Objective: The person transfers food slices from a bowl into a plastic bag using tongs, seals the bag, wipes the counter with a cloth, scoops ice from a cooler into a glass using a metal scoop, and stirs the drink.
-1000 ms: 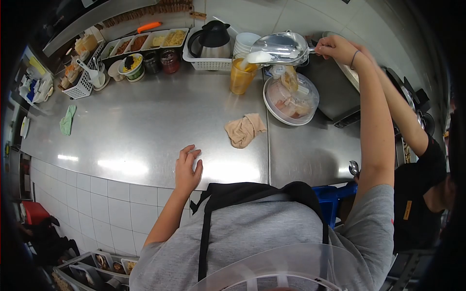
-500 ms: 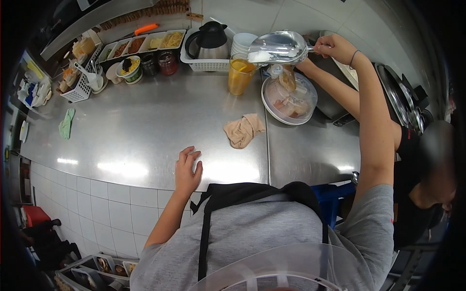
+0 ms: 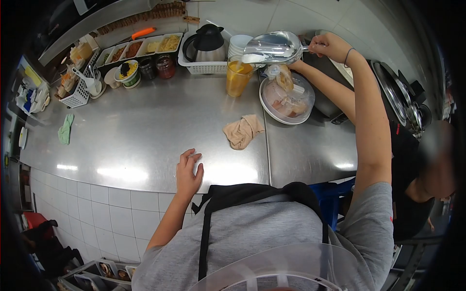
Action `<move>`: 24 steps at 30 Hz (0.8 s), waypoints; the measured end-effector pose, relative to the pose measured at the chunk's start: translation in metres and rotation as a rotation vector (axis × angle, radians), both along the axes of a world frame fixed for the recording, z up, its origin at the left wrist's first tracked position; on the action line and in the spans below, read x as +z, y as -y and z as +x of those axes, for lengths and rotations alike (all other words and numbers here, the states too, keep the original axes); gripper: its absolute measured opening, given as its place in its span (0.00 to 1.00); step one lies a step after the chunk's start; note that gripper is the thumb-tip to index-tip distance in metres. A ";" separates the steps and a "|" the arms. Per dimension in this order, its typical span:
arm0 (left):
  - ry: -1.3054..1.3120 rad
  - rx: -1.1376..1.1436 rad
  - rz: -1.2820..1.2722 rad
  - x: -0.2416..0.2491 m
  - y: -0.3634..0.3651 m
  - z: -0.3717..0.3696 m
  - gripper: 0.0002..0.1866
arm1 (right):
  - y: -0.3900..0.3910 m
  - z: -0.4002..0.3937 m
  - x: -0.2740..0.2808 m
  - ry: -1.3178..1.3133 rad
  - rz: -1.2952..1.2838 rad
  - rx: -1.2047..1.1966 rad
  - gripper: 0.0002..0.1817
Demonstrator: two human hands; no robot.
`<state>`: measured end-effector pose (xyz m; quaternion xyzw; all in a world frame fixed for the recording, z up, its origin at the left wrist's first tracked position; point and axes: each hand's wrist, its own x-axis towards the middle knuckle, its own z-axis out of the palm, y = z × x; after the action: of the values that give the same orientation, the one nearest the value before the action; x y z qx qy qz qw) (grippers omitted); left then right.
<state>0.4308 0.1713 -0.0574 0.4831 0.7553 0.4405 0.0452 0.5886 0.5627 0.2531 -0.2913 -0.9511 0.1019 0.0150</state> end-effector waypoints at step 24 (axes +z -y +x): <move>0.026 -0.073 -0.034 0.003 0.003 -0.001 0.13 | 0.018 0.019 -0.008 -0.013 0.021 -0.097 0.16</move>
<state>0.4296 0.1682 -0.0546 0.5040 0.7438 0.4318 0.0793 0.6077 0.5450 0.2453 -0.3364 -0.9367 0.0929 0.0291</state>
